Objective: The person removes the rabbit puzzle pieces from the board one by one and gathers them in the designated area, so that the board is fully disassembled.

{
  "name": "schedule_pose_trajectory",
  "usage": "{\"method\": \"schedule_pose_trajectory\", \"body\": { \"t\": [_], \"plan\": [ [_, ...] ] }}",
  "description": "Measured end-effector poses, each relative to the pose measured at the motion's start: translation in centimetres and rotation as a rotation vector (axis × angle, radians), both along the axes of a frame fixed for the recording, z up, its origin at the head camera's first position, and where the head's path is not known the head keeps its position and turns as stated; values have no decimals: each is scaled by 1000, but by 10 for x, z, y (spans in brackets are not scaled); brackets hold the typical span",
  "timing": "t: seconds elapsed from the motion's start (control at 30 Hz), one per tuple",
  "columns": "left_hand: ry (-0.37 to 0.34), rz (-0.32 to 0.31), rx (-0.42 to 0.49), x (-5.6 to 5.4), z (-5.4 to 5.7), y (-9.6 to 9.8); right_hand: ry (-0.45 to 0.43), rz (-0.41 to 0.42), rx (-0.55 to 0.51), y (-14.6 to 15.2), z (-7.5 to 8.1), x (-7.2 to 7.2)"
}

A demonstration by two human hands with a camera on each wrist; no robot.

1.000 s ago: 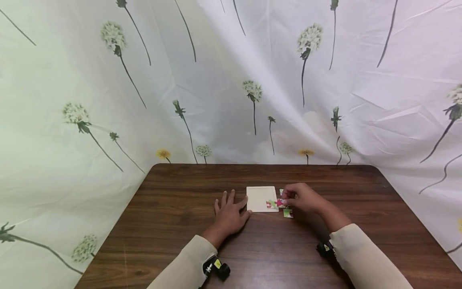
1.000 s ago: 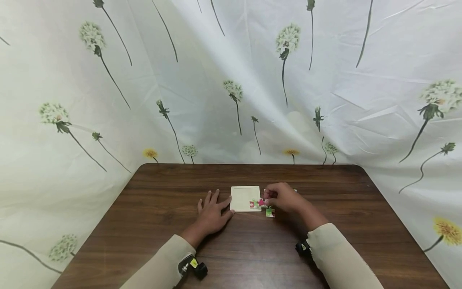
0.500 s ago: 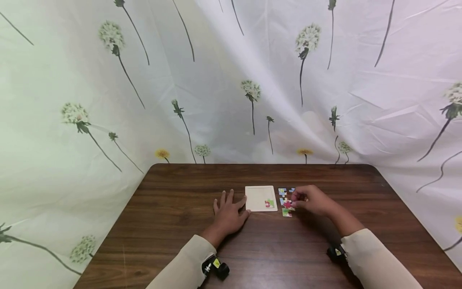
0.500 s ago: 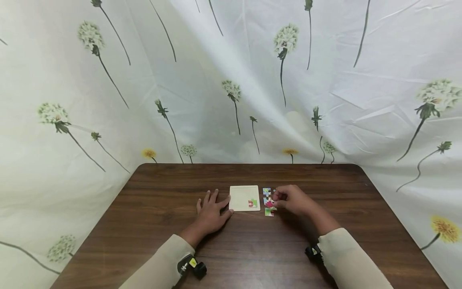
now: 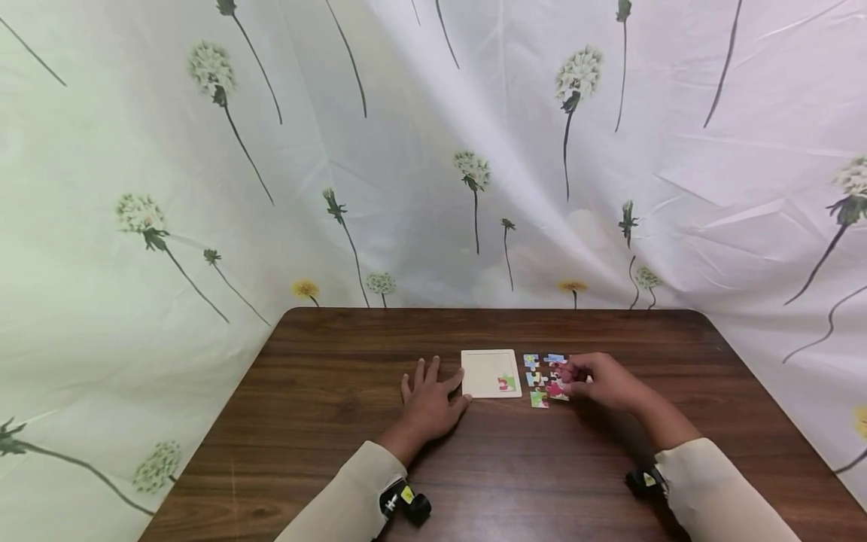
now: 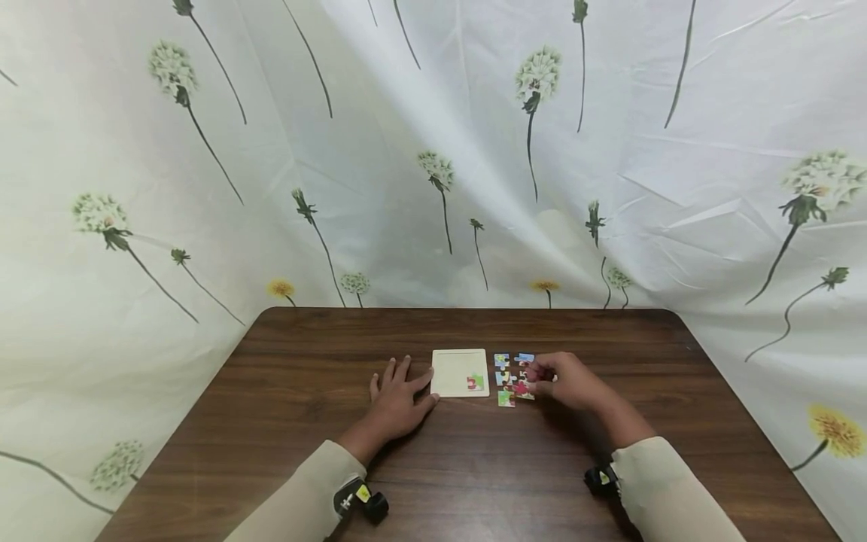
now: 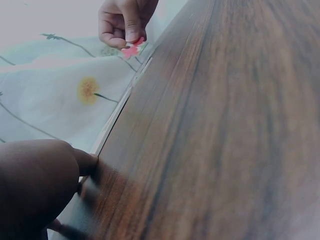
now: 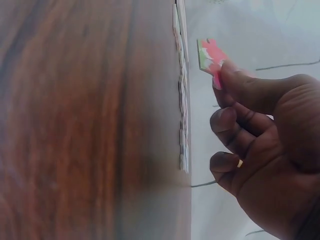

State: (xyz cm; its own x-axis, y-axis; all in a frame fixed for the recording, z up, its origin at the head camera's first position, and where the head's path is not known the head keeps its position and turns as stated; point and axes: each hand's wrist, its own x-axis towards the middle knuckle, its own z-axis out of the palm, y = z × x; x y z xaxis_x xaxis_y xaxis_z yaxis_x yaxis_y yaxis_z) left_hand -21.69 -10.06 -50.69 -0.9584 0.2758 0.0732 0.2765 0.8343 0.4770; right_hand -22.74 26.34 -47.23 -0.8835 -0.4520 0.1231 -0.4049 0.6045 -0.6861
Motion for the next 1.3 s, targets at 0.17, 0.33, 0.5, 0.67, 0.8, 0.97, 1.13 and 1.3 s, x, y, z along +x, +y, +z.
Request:
{"method": "schedule_pose_trajectory", "body": {
  "t": [0.17,0.33,0.5,0.67,0.8,0.97,1.13,1.3],
  "plan": [
    [-2,0,6,0,0,0,-46,0,18,5,0,1],
    [-4,-3,4,0,-1,0,-79,-11,32,7,-1,2],
    [-5,-1,0,0,-1,0,-85,-26,49,8,-2,3],
    [-3,2,3,0,-1,0,-69,-29,48,8,-5,2],
    [-7,0,-2,0,-1,0,-55,-29,57,7,-7,2],
    [6,-1,-5,0,-1,0,-46,-41,79,5,-7,2],
    [5,2,-7,0,0,0,-11,-60,116,4,-8,3],
    [4,5,-4,1,-1,0,39,-78,104,6,-10,1]
  ]
}}
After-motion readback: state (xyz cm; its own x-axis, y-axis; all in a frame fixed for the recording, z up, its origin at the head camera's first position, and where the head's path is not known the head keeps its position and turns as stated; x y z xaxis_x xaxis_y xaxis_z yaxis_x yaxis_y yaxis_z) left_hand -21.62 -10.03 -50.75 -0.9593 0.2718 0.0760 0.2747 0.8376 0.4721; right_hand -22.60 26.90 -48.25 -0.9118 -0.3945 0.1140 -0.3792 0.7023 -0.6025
